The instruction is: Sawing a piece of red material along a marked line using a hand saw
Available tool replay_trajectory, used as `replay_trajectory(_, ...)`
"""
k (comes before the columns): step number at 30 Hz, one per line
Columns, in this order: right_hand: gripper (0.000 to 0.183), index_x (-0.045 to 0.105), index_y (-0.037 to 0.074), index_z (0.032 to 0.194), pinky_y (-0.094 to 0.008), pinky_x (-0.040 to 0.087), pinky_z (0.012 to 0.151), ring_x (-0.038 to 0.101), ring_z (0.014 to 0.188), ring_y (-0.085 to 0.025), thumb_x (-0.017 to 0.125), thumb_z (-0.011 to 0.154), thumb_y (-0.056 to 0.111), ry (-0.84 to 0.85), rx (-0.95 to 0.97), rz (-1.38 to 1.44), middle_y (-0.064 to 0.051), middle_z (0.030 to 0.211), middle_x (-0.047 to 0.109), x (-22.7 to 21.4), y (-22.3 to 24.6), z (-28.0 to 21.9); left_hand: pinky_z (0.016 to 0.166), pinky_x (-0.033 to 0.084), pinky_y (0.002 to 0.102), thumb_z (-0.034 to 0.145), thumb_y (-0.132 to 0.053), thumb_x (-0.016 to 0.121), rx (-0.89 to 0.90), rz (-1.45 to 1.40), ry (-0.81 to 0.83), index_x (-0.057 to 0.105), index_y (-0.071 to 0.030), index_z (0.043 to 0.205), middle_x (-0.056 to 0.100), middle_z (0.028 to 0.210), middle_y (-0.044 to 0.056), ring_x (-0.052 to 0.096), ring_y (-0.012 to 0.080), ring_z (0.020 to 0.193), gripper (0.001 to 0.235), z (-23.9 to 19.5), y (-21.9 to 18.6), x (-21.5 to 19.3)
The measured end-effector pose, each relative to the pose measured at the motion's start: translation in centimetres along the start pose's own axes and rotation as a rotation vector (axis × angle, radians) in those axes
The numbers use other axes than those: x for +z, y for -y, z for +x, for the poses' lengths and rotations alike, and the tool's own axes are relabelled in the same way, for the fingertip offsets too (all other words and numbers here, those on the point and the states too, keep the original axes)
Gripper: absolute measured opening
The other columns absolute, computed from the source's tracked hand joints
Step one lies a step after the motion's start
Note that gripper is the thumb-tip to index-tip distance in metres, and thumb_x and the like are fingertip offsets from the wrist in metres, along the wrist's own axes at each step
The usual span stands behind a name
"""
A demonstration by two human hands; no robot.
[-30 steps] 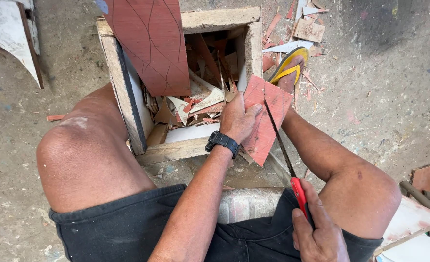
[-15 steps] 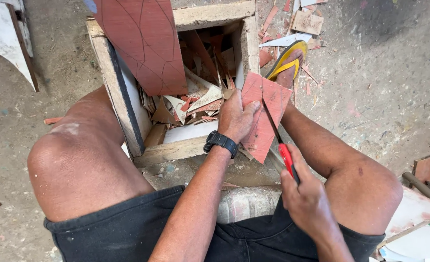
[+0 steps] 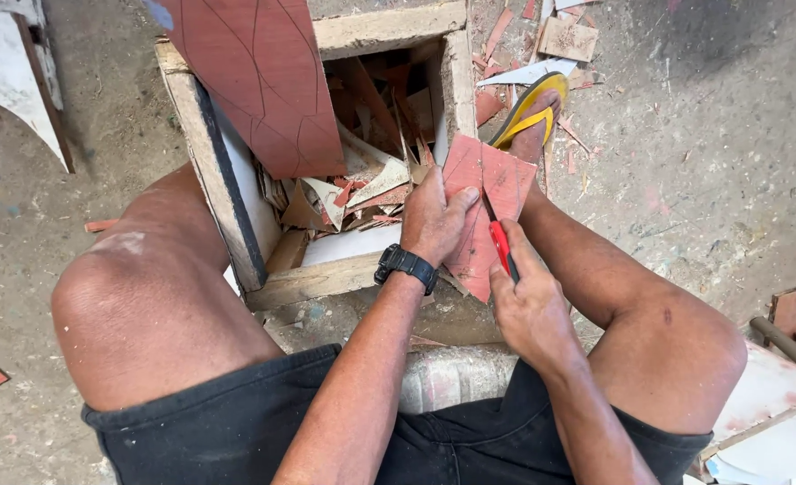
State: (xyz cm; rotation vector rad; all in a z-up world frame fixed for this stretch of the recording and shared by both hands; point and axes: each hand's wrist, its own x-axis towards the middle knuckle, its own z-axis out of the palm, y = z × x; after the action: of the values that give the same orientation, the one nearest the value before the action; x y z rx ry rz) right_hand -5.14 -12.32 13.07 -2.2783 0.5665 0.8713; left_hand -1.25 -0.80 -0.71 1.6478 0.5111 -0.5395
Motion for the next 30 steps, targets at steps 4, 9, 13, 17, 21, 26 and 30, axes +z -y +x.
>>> replay_trajectory(4, 0.065, 0.043, 0.033, 0.157, -0.057, 0.044, 0.107, 0.05, 0.137, -0.042, 0.053, 0.094, 0.023, 0.034, -0.007, -0.02, -0.01, 0.156, 0.051, 0.8, -0.7, 2.6, 0.095, 0.052, 0.057, 0.09, -0.031, 0.069, 0.013, 0.004, -0.008, 0.06, -0.004, 0.109, 0.069, 0.106, 0.029, 0.064, 0.0476, 0.115, 0.035, -0.3, -0.2, -0.2)
replay_trajectory(9, 0.065, 0.041, 0.034, 0.158, -0.055, 0.045, 0.107, 0.054, 0.133, -0.041, 0.051, 0.094, 0.023, 0.048, 0.033, -0.038, -0.013, 0.154, 0.053, 0.8, -1.0, 2.9, 0.099, 0.053, 0.054, 0.09, -0.03, 0.07, 0.012, -0.012, -0.016, 0.061, -0.007, 0.114, 0.072, 0.108, 0.024, 0.066, 0.044, 0.116, 0.034, -0.4, -0.1, -0.2)
replay_trajectory(13, 0.065, 0.042, 0.027, 0.157, -0.055, 0.044, 0.109, 0.053, 0.135, -0.042, 0.051, 0.093, 0.021, 0.042, 0.0, -0.034, -0.018, 0.152, 0.053, 1.1, -0.7, 3.5, 0.096, 0.052, 0.058, 0.091, -0.027, 0.07, 0.051, -0.024, 0.002, 0.061, -0.007, 0.115, 0.07, 0.109, 0.026, 0.064, 0.0469, 0.115, 0.033, 0.0, 0.6, 0.0)
replay_trajectory(17, 0.066, 0.043, 0.018, 0.157, -0.056, 0.042, 0.112, 0.052, 0.136, -0.042, 0.05, 0.091, 0.018, 0.07, -0.075, -0.051, -0.025, 0.148, 0.054, 0.5, 0.0, 4.0, 0.1, 0.051, 0.056, 0.091, -0.029, 0.07, 0.055, -0.035, -0.004, 0.061, -0.004, 0.115, 0.071, 0.111, 0.026, 0.064, 0.0461, 0.118, 0.035, -0.2, 0.9, 0.2)
replay_trajectory(21, 0.066, 0.045, 0.017, 0.156, -0.057, 0.042, 0.111, 0.051, 0.136, -0.045, 0.05, 0.091, 0.019, 0.085, -0.122, -0.039, -0.026, 0.149, 0.053, 0.8, 2.1, 2.9, 0.097, 0.054, 0.052, 0.089, -0.037, 0.07, 0.034, 0.065, 0.002, 0.06, -0.01, 0.109, 0.073, 0.104, 0.019, 0.068, 0.0397, 0.113, 0.035, -0.2, 0.7, -0.1)
replay_trajectory(26, 0.063, 0.049, 0.021, 0.155, -0.057, 0.049, 0.097, 0.062, 0.117, -0.043, 0.052, 0.093, 0.022, -0.005, -0.104, 0.0, -0.026, 0.14, 0.059, 0.8, 1.3, 3.7, 0.095, 0.053, 0.057, 0.091, -0.034, 0.068, 0.097, 0.063, -0.024, 0.058, -0.006, 0.11, 0.071, 0.104, 0.027, 0.067, 0.0462, 0.112, 0.035, 1.0, 1.1, -0.4)
replay_trajectory(30, 0.061, 0.051, 0.022, 0.154, -0.055, 0.053, 0.089, 0.067, 0.107, -0.041, 0.054, 0.093, 0.022, -0.046, -0.047, -0.008, -0.027, 0.132, 0.064, 1.0, 0.2, 3.1, 0.094, 0.054, 0.056, 0.089, -0.037, 0.069, 0.086, 0.058, -0.003, 0.058, -0.007, 0.105, 0.072, 0.102, 0.025, 0.068, 0.0446, 0.11, 0.035, 0.7, 1.7, 0.2)
